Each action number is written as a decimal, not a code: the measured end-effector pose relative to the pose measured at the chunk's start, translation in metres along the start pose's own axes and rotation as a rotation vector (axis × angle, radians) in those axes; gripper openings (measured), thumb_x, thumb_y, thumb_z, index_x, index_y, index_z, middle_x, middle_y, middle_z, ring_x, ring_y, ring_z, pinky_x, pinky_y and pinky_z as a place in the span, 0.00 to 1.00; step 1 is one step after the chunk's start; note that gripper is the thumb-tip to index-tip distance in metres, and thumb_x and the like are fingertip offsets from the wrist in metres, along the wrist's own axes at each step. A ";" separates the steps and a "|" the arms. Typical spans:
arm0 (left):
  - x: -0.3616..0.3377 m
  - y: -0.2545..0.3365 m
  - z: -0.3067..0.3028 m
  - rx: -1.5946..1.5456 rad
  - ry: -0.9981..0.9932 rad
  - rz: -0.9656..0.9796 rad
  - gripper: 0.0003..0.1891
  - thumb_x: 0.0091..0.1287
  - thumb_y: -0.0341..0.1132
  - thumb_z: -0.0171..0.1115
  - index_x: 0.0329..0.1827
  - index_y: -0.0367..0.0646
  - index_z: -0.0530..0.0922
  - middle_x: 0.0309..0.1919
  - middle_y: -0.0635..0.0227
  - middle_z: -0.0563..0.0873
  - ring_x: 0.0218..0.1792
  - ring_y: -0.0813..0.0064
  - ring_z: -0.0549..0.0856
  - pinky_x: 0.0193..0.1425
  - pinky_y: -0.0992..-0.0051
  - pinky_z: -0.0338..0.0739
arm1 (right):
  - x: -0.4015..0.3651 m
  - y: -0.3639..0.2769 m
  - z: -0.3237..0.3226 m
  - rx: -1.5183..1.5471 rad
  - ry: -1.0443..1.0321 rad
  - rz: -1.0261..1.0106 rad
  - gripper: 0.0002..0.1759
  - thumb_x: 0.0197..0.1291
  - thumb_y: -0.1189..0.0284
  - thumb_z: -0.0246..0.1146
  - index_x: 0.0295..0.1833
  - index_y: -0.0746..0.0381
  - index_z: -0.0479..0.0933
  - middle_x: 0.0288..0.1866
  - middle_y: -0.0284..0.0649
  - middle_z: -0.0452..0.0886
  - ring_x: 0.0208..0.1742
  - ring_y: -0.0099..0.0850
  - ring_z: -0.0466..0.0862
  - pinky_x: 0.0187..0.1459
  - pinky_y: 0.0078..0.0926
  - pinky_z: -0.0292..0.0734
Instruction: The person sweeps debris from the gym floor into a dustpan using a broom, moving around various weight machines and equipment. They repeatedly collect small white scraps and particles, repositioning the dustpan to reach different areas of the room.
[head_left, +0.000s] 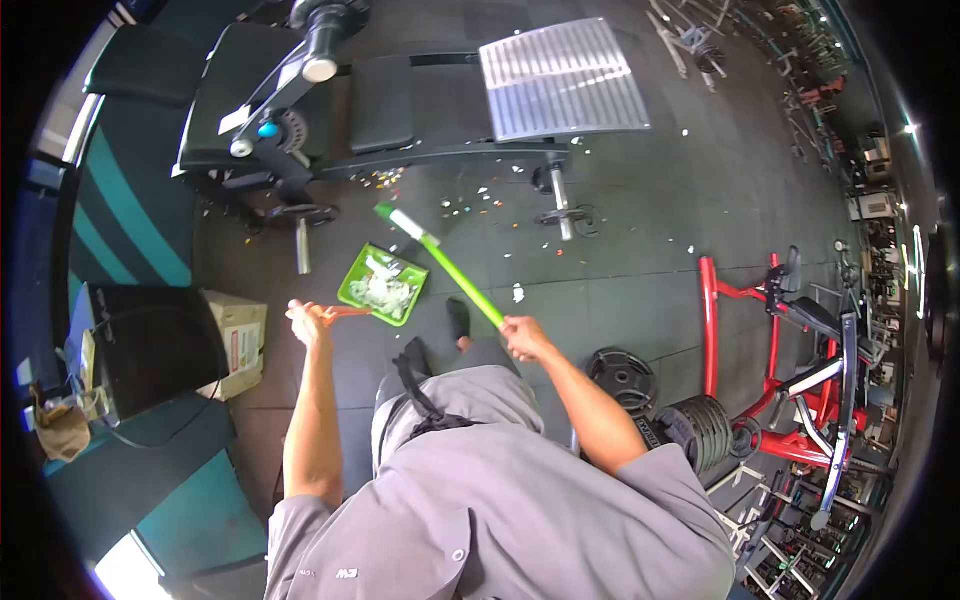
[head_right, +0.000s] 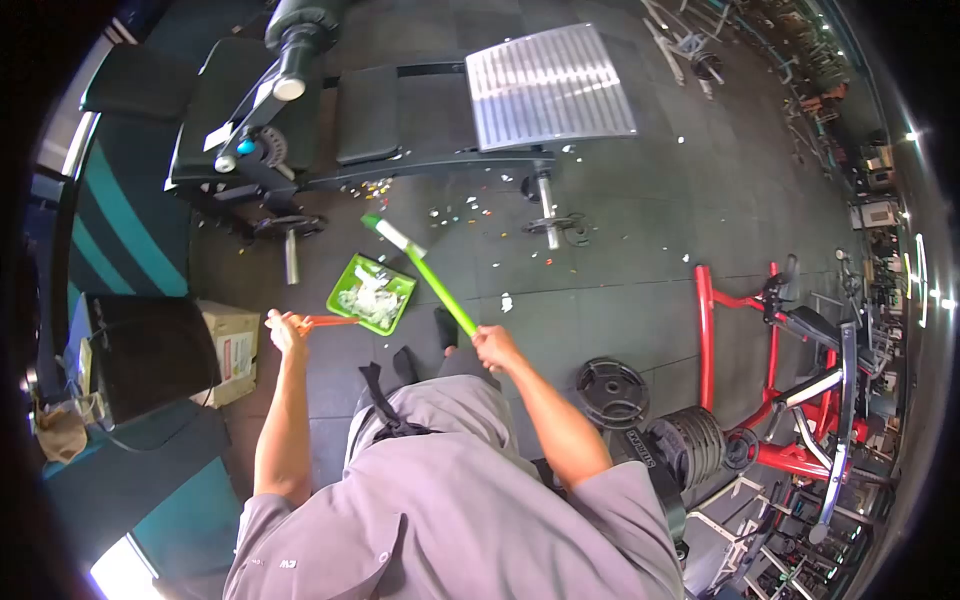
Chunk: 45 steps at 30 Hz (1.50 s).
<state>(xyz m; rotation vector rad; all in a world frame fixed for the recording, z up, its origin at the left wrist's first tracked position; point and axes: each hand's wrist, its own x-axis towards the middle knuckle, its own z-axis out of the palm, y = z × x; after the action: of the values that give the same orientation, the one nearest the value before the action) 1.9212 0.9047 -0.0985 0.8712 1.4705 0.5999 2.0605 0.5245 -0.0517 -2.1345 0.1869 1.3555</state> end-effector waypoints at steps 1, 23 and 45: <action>-0.006 0.004 -0.004 0.012 0.003 0.038 0.27 0.69 0.57 0.47 0.48 0.36 0.67 0.46 0.53 0.76 0.31 0.53 0.84 0.26 0.63 0.82 | 0.007 0.002 0.004 -0.061 0.025 -0.009 0.27 0.67 0.57 0.54 0.69 0.53 0.65 0.21 0.33 0.75 0.15 0.21 0.73 0.13 0.22 0.68; -0.008 -0.002 -0.092 0.001 -0.453 -0.135 0.27 0.69 0.61 0.46 0.47 0.41 0.67 0.37 0.56 0.76 0.28 0.61 0.81 0.30 0.66 0.79 | -0.171 0.108 0.080 0.544 0.129 0.162 0.30 0.67 0.58 0.56 0.71 0.55 0.61 0.22 0.32 0.72 0.14 0.19 0.68 0.11 0.19 0.61; -0.166 -0.087 0.144 0.557 -0.656 -0.021 0.23 0.72 0.54 0.42 0.41 0.40 0.68 0.18 0.61 0.79 0.14 0.71 0.79 0.18 0.74 0.77 | -0.034 0.248 0.047 0.665 0.308 0.342 0.10 0.65 0.64 0.56 0.46 0.57 0.75 0.17 0.34 0.72 0.13 0.25 0.72 0.12 0.26 0.67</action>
<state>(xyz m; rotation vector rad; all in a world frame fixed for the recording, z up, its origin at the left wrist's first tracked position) 2.0408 0.7015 -0.0849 1.3260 1.0352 -0.1410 1.9044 0.3428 -0.1378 -1.7562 1.0146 0.9335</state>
